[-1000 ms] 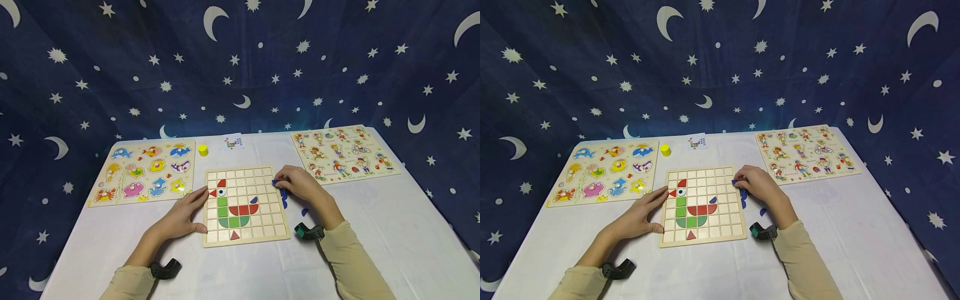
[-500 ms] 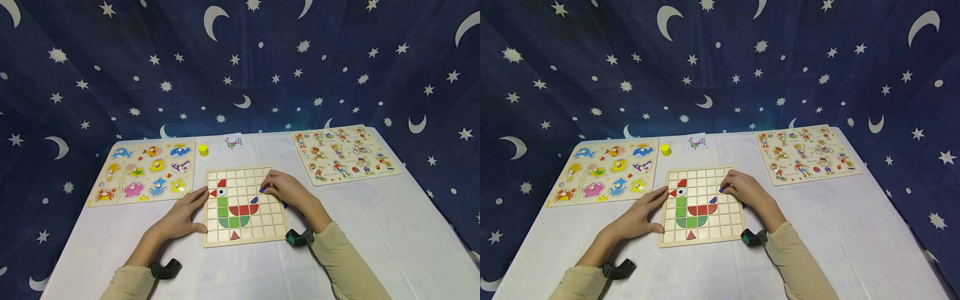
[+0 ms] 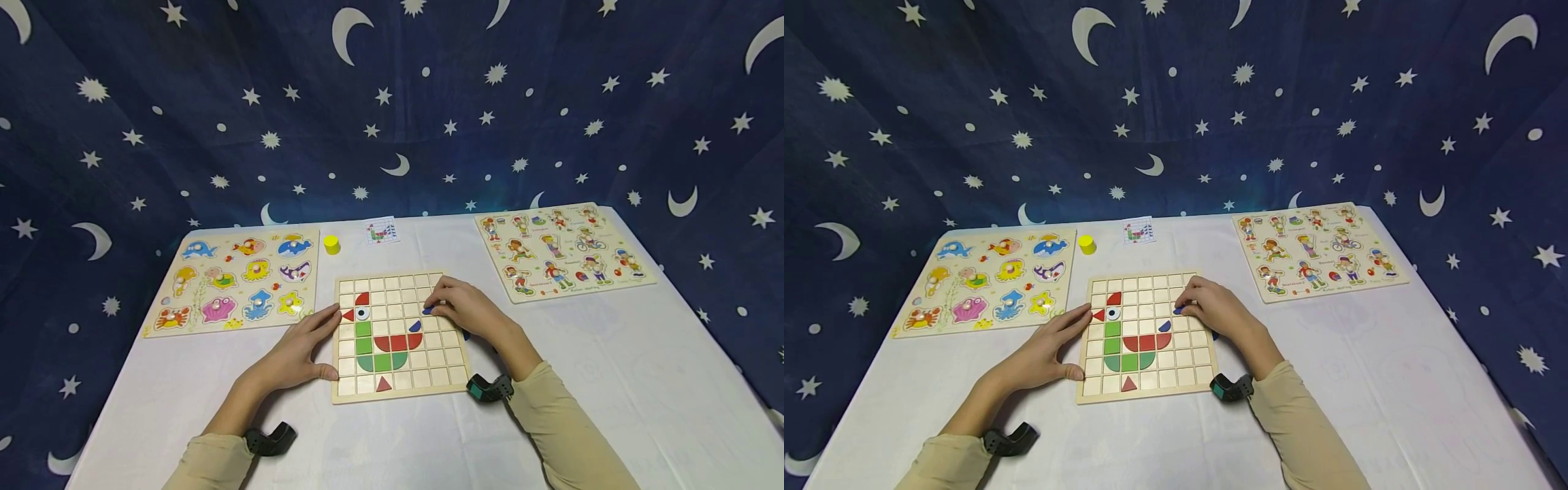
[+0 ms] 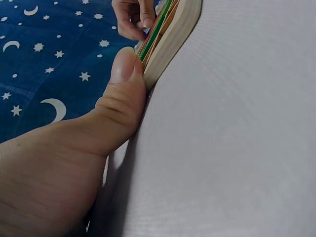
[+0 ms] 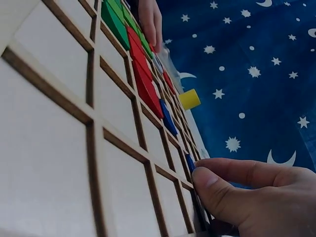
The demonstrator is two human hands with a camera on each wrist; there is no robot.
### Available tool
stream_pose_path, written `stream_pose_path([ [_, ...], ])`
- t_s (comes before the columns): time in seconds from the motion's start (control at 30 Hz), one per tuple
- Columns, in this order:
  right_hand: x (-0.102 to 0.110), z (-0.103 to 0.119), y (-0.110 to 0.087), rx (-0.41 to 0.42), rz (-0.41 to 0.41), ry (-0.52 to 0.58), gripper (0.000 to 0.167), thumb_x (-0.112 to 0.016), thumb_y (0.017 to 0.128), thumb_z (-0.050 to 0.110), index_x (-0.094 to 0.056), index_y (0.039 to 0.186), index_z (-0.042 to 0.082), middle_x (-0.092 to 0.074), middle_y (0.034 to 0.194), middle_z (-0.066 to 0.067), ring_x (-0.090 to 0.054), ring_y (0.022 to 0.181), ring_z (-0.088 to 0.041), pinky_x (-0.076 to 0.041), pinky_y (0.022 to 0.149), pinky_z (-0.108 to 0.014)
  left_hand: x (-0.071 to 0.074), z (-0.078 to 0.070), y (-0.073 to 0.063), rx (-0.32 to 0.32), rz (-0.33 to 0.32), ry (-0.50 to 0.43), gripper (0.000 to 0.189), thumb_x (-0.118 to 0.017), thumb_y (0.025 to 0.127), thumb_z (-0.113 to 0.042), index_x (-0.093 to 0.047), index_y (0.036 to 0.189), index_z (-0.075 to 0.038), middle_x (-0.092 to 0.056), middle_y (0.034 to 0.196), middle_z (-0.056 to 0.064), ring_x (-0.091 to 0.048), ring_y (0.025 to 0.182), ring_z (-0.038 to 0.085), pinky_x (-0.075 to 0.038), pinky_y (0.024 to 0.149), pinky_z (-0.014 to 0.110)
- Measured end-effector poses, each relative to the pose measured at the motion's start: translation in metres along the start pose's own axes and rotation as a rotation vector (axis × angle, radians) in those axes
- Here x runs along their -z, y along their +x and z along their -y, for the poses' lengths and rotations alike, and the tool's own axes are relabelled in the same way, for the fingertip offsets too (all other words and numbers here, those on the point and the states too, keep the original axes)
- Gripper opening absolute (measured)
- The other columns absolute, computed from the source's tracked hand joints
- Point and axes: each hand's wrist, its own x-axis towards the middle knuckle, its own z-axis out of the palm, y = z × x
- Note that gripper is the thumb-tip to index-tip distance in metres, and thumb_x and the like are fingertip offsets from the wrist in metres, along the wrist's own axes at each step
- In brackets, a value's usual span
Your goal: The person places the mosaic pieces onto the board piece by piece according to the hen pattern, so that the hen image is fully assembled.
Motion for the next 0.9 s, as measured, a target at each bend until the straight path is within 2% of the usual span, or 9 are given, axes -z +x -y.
stream_pose_path([
  [0.17,0.008,-0.005,-0.001,-0.025,-0.001,0.063,0.016,-0.066,0.089,0.024,-0.073,0.103,0.020,-0.060,0.098,0.007,-0.055,0.085,-0.008,-0.046,0.077,-0.030,0.000,0.000,0.000,-0.002,-0.005,-0.004,0.109,-0.071,0.063,-0.065,-0.031,0.149,-0.012,-0.020,0.159,0.001,-0.023,0.144,0.031,-0.026,0.110,0.057],
  [0.33,0.025,-0.024,-0.011,-0.129,0.003,0.134,0.018,-0.069,0.086,0.022,-0.073,0.103,0.018,-0.063,0.096,0.004,-0.054,0.081,-0.011,-0.045,0.073,-0.031,0.000,0.000,0.000,-0.009,-0.006,-0.005,0.109,-0.071,0.063,-0.065,-0.031,0.149,-0.011,-0.020,0.159,0.001,-0.023,0.144,0.031,-0.026,0.110,0.057],
  [0.5,0.036,-0.042,-0.023,-0.201,0.097,0.147,0.019,-0.071,0.085,0.020,-0.072,0.103,0.016,-0.066,0.098,0.002,-0.057,0.087,-0.013,-0.046,0.076,-0.031,0.000,0.001,0.000,-0.007,-0.004,-0.004,0.109,-0.070,0.063,-0.066,-0.030,0.149,-0.012,-0.020,0.159,0.001,-0.023,0.144,0.031,-0.027,0.110,0.057],
  [0.57,0.038,-0.045,-0.025,-0.214,0.134,0.158,0.018,-0.072,0.084,0.019,-0.072,0.103,0.016,-0.066,0.098,0.002,-0.057,0.087,-0.012,-0.046,0.077,-0.030,-0.001,0.001,0.000,-0.005,-0.003,-0.004,0.110,-0.070,0.063,-0.066,-0.030,0.149,-0.012,-0.020,0.159,0.001,-0.023,0.144,0.031,-0.027,0.110,0.057],
  [0.67,0.040,-0.048,-0.028,-0.214,0.173,0.187,0.018,-0.073,0.083,0.018,-0.072,0.101,0.015,-0.064,0.093,0.001,-0.054,0.081,-0.012,-0.046,0.072,-0.027,-0.001,0.001,0.000,-0.005,-0.003,-0.005,0.110,-0.070,0.063,-0.067,-0.030,0.149,-0.012,-0.020,0.159,0.001,-0.023,0.144,0.031,-0.027,0.110,0.057],
  [0.9,0.043,-0.045,-0.030,-0.202,0.217,0.186,0.020,-0.076,0.080,0.016,-0.071,0.099,0.013,-0.058,0.084,0.000,-0.048,0.073,-0.013,-0.043,0.065,-0.024,-0.001,0.002,0.000,-0.010,-0.005,0.000,0.110,-0.070,0.063,-0.066,-0.030,0.149,-0.012,-0.020,0.159,0.001,-0.024,0.144,0.031,-0.027,0.110,0.057],
])
